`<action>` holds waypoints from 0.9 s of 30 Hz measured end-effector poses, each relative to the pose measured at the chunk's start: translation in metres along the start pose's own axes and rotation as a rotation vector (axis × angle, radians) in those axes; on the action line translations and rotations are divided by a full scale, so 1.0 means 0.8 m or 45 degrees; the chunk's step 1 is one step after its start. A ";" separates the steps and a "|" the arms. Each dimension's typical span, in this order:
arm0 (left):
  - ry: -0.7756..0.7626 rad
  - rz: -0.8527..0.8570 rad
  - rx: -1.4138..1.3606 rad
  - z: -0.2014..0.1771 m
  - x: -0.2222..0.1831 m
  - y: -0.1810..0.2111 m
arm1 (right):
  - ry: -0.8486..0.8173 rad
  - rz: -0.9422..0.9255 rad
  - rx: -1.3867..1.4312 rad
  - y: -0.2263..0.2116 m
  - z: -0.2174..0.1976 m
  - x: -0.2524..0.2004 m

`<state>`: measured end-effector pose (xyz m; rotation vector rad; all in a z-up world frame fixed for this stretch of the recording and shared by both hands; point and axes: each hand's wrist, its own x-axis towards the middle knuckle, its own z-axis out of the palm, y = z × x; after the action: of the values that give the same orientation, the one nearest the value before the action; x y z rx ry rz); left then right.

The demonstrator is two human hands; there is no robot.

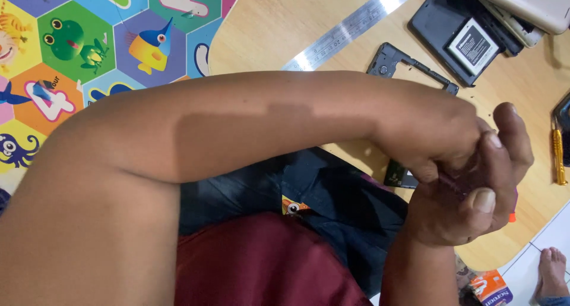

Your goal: Removing screws from a phone's motherboard using a screwdriver and then prying the board out of the chassis.

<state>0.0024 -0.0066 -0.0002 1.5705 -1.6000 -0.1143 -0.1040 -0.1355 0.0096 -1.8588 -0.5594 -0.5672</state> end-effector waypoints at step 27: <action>0.087 -0.132 -0.125 -0.025 0.005 0.008 | -0.039 -0.021 -0.083 0.001 -0.010 0.012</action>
<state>0.0105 0.0010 0.0183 1.5642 -1.4395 -0.1905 -0.0972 -0.1426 0.0175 -1.9284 -0.5833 -0.5750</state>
